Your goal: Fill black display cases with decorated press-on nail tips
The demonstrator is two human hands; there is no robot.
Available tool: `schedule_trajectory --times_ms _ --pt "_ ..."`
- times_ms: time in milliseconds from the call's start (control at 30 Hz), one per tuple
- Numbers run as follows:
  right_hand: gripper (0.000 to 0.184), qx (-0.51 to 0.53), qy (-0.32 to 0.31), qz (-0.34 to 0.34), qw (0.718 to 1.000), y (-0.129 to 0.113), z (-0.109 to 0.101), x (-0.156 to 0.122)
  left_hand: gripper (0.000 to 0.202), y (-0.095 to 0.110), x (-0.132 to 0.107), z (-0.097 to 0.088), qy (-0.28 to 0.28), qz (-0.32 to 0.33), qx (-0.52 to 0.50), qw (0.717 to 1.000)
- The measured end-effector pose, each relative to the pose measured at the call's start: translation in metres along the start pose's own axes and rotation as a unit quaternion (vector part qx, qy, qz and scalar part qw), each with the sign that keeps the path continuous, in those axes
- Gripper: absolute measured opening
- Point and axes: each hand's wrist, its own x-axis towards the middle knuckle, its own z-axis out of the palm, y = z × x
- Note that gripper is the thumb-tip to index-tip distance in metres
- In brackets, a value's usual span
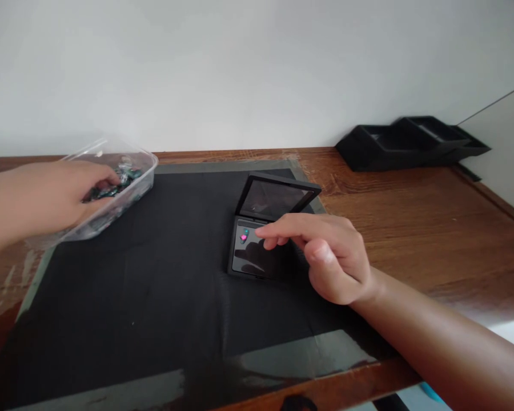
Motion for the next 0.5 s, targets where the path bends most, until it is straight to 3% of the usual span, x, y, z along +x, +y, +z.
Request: schedule_trajectory --times_ms 267,367,500 --pt "0.043 -0.022 0.028 0.004 0.999 0.000 -0.003 0.002 0.084 0.008 -0.005 -0.010 -0.008 -0.065 0.016 0.998" --pt "0.043 -0.030 0.024 -0.002 0.999 0.001 -0.004 0.002 0.086 0.007 -0.005 -0.012 0.011 -0.083 0.014 0.996" --pt "0.044 -0.039 0.015 -0.017 0.999 0.002 -0.006 0.003 0.080 -0.007 -0.004 -0.005 0.061 -0.055 -0.006 0.997"
